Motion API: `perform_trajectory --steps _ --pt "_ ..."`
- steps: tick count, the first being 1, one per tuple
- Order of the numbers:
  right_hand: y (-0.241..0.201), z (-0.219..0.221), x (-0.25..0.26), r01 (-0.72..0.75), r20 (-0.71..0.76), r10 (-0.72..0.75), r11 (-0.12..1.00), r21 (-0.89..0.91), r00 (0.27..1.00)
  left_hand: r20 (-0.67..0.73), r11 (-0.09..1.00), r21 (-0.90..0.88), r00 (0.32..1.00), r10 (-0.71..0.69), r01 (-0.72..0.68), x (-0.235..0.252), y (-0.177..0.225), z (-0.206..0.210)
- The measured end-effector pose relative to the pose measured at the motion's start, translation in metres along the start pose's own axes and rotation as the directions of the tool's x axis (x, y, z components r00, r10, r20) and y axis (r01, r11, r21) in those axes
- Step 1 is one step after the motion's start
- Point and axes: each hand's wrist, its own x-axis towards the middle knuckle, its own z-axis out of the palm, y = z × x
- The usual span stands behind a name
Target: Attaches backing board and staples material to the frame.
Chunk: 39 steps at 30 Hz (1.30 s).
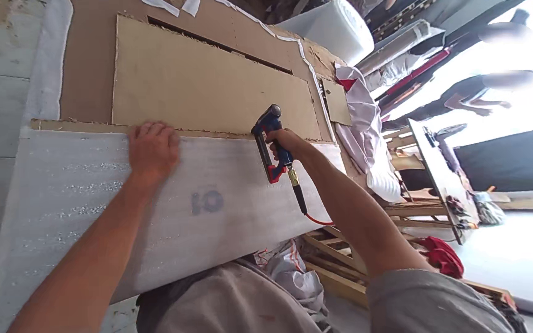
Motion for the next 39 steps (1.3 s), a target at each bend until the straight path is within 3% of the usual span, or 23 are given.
perform_trajectory --steps 4,8,11,16,21,25,28,30,33,39 --pt "0.011 0.003 -0.007 -0.011 -0.037 0.011 1.0 -0.008 0.999 -0.037 0.993 0.049 0.994 -0.107 0.108 -0.025 -0.061 -0.044" --pt "-0.014 -0.003 -0.015 0.072 -0.085 -0.071 0.997 0.009 0.994 -0.11 0.955 0.014 0.95 -0.293 0.296 -0.046 -0.094 -0.061" --pt "-0.073 0.022 -0.01 0.189 -0.011 -0.188 0.981 0.039 0.982 -0.135 0.946 0.04 0.939 -0.315 0.323 -0.051 -0.092 -0.064" --pt "-0.201 0.116 0.019 0.348 0.152 -0.334 0.935 -0.073 0.93 0.002 0.992 0.112 0.998 -0.064 0.063 -0.037 -0.09 -0.048" --pt "-0.305 0.21 0.085 0.424 0.256 -0.375 0.89 -0.171 0.891 0.029 0.992 0.094 0.996 -0.089 0.086 -0.036 -0.097 -0.045" --pt "-0.345 0.252 0.139 0.443 0.26 -0.384 0.866 -0.231 0.886 0.019 0.993 0.066 0.995 -0.099 0.098 -0.036 -0.1 -0.043" --pt "-0.349 0.26 0.156 0.418 0.268 -0.35 0.87 -0.263 0.897 -0.04 0.991 0.013 0.991 -0.131 0.132 -0.038 -0.102 -0.041" --pt "-0.345 0.26 0.144 0.404 0.272 -0.332 0.872 -0.278 0.903 -0.192 0.971 -0.061 0.952 -0.239 0.231 -0.036 -0.105 -0.044" --pt "-0.31 0.263 0.111 0.386 0.321 -0.294 0.88 -0.276 0.9 -0.351 0.921 -0.187 0.852 -0.388 0.342 -0.041 -0.107 -0.05" --pt "-0.218 0.263 0.029 0.268 0.278 -0.195 0.93 -0.252 0.941 -0.382 0.891 -0.334 0.82 -0.426 0.307 -0.047 -0.106 -0.057"
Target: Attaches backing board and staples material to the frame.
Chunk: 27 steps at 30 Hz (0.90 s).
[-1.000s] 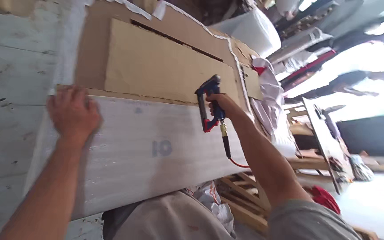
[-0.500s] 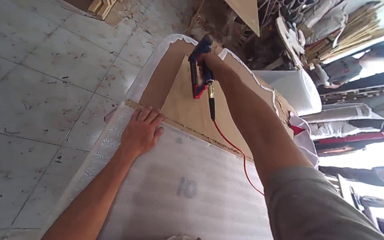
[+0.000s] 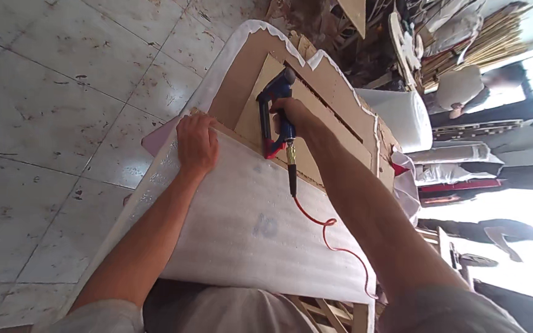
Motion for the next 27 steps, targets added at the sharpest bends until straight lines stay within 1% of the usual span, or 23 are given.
perform_trajectory --steps 2,4,6,8,11,13,15,17,19,21,22,24,25,27 --pt "0.015 0.014 -0.029 -0.02 0.018 0.02 1.0 -0.009 1.0 -0.029 0.999 -0.045 1.0 -0.001 0.0 0.0 0.0 -0.004" --pt "0.031 0.026 -0.055 -0.04 0.056 0.042 0.999 -0.021 0.998 -0.025 0.997 -0.079 1.0 -0.018 0.016 -0.002 0.001 -0.008" --pt "0.045 0.035 -0.074 -0.036 0.056 0.037 0.999 -0.023 0.998 -0.038 0.996 -0.087 0.999 -0.016 0.013 -0.003 0.002 -0.008" --pt "0.057 0.044 -0.085 -0.01 0.05 0.011 1.0 -0.009 0.999 -0.048 0.995 -0.097 0.999 -0.006 0.001 -0.001 0.001 -0.01" --pt "0.069 0.054 -0.095 -0.009 0.042 0.008 1.0 0.012 0.999 -0.039 0.993 -0.115 0.999 -0.018 0.014 -0.003 0.0 -0.013" --pt "0.069 0.042 -0.103 0.037 0.013 -0.037 0.999 -0.001 0.999 -0.035 0.993 -0.119 0.999 -0.026 0.022 -0.004 0.001 -0.015" --pt "0.058 0.016 -0.115 0.114 -0.003 -0.114 0.99 -0.082 0.993 -0.002 0.996 -0.091 1.0 -0.02 0.019 -0.005 0.002 -0.018" --pt "0.049 -0.011 -0.121 0.178 -0.007 -0.184 0.959 -0.223 0.983 0.102 1.0 0.018 0.995 0.003 -0.004 -0.017 0.004 -0.019" --pt "0.043 -0.032 -0.119 0.225 -0.02 -0.254 0.889 -0.399 0.967 0.241 0.987 0.157 0.97 0.005 -0.045 -0.037 0.013 -0.016" --pt "0.039 -0.043 -0.112 0.25 0.016 -0.293 0.784 -0.568 0.956 0.318 0.958 0.268 0.948 0.009 -0.099 -0.063 0.021 -0.012" --pt "0.04 -0.047 -0.107 0.257 0.034 -0.301 0.744 -0.617 0.953 0.346 0.945 0.304 0.938 0.012 -0.124 -0.076 0.023 -0.011" --pt "0.047 -0.055 -0.099 0.264 0.054 -0.302 0.718 -0.644 0.952 0.383 0.927 0.34 0.924 0.018 -0.159 -0.102 0.026 -0.015" --pt "0.054 -0.062 -0.099 0.26 0.049 -0.297 0.731 -0.63 0.954 0.381 0.922 0.348 0.924 0.026 -0.169 -0.113 0.026 -0.018" --pt "0.075 -0.082 -0.107 0.237 0.006 -0.281 0.799 -0.552 0.96 0.349 0.92 0.359 0.937 0.025 -0.158 -0.132 0.026 -0.023"
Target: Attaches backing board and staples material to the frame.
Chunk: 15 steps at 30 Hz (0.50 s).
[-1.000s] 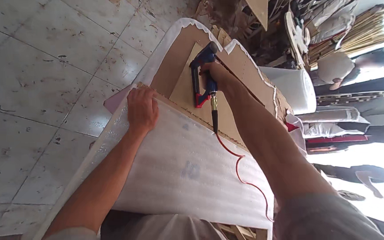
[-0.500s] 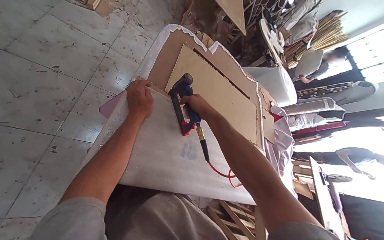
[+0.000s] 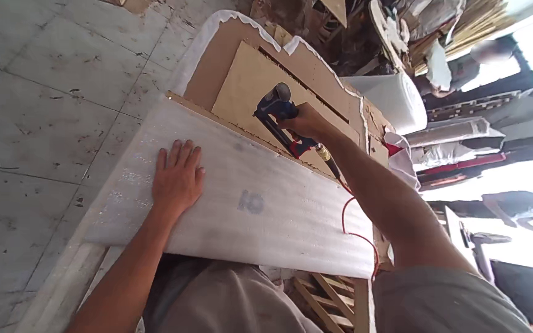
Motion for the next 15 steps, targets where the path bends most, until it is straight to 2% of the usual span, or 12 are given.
perform_trajectory --steps 4,7,9,12,15 --pt "0.084 -0.006 -0.048 -0.101 -0.05 0.117 0.964 0.244 0.992 -0.024 0.998 -0.061 0.999 -0.022 0.021 0.004 0.036 0.004" --pt "0.155 -0.006 -0.083 -0.184 -0.067 0.214 0.934 0.307 0.975 0.1 0.986 -0.117 0.987 0.128 -0.116 0.053 0.102 0.017" --pt "0.196 -0.01 -0.099 -0.223 -0.087 0.249 0.946 0.236 0.965 0.164 0.963 -0.143 0.954 0.253 -0.23 0.085 0.157 0.04" --pt "0.246 -0.027 -0.107 -0.201 -0.15 0.206 0.979 0.044 0.967 0.219 0.932 -0.146 0.908 0.358 -0.332 0.116 0.232 0.087" --pt "0.27 -0.047 -0.105 -0.148 -0.17 0.134 0.986 -0.073 0.976 0.274 0.926 -0.078 0.885 0.375 -0.369 0.127 0.263 0.126"
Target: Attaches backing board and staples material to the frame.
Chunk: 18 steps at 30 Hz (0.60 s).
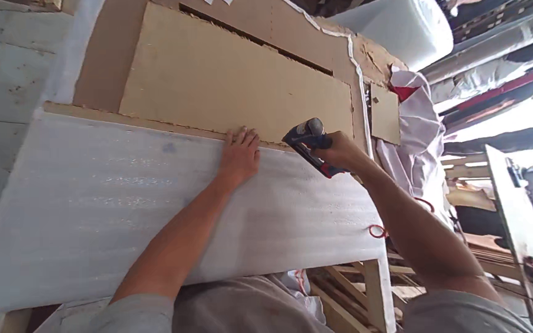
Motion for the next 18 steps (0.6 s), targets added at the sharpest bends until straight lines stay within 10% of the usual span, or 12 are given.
perform_trajectory --steps 9,18 --pt "-0.001 0.001 0.071 0.295 0.22 -0.272 0.952 -0.079 0.937 -0.235 0.996 0.042 0.97 -0.064 0.076 -0.008 0.001 0.014" --pt "-0.006 -0.001 0.083 0.256 0.307 -0.226 0.965 -0.06 0.925 -0.251 0.995 0.041 0.965 -0.075 0.088 -0.007 0.002 0.014"
